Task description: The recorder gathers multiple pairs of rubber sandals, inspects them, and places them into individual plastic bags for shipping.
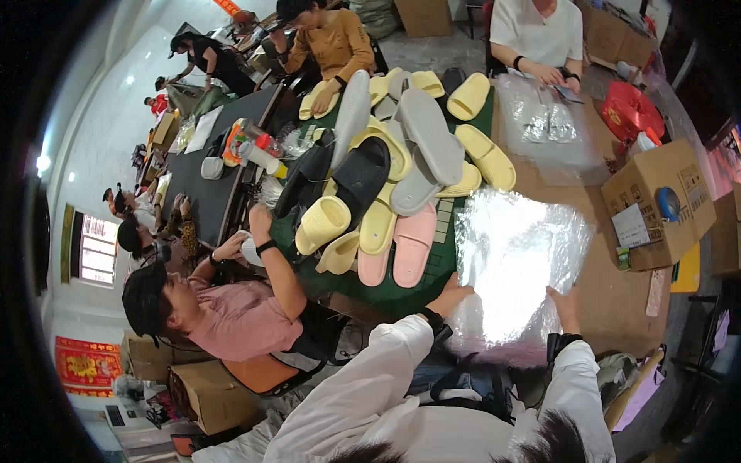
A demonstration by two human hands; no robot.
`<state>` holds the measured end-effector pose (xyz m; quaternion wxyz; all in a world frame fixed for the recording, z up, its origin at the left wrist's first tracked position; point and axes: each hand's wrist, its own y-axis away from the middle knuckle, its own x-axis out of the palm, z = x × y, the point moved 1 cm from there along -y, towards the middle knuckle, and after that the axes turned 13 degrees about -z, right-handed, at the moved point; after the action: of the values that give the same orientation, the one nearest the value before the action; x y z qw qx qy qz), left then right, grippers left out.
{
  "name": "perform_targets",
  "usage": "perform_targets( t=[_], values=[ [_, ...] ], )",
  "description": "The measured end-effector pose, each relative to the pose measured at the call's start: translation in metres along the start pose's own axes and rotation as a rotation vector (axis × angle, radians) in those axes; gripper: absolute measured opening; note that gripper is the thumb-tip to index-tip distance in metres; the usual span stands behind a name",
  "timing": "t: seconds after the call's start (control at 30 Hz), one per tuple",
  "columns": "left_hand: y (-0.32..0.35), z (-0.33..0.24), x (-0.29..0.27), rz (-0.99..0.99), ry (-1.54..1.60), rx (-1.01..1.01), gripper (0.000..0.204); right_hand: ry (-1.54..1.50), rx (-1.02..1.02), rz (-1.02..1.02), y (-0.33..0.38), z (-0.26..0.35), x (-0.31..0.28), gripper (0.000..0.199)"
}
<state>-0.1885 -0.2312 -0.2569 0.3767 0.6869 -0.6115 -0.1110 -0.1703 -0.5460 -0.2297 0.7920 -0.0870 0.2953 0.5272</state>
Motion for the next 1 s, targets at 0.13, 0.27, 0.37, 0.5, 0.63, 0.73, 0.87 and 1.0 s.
perform_targets(
  t=[0.13,0.27,0.37,0.5,0.63,0.73,0.87,1.0],
  values=[
    [-0.004,-0.001,-0.031,-0.334,-0.819,0.165,0.073,0.734,-0.316,-0.387,0.037,0.063,0.027,0.069],
    [0.025,-0.055,-0.048,-0.165,-0.664,0.357,0.053,0.462,-0.615,0.241,0.071,0.065,0.075,0.045],
    [0.06,-0.138,-0.069,-0.288,-0.476,0.798,0.031,0.562,-0.742,0.331,0.105,0.047,0.097,0.056],
    [0.061,-0.224,-0.138,-0.991,-0.326,0.97,0.048,0.646,-0.768,0.284,0.109,0.033,0.109,0.059],
    [0.03,-0.278,-0.239,-1.354,-0.265,0.828,0.066,0.729,-0.617,0.42,0.11,0.05,0.118,0.062],
    [0.013,-0.301,-0.298,-1.246,-0.226,0.593,0.067,0.66,-0.579,0.469,0.113,0.074,0.126,0.046],
    [0.013,-0.32,-0.196,-0.438,-0.429,0.649,0.053,0.554,-0.525,0.315,0.118,0.049,0.113,0.027],
    [-0.031,-0.316,-0.299,-0.776,-0.922,1.133,0.034,0.745,-0.711,-0.066,0.14,0.049,0.156,0.028]
  ],
)
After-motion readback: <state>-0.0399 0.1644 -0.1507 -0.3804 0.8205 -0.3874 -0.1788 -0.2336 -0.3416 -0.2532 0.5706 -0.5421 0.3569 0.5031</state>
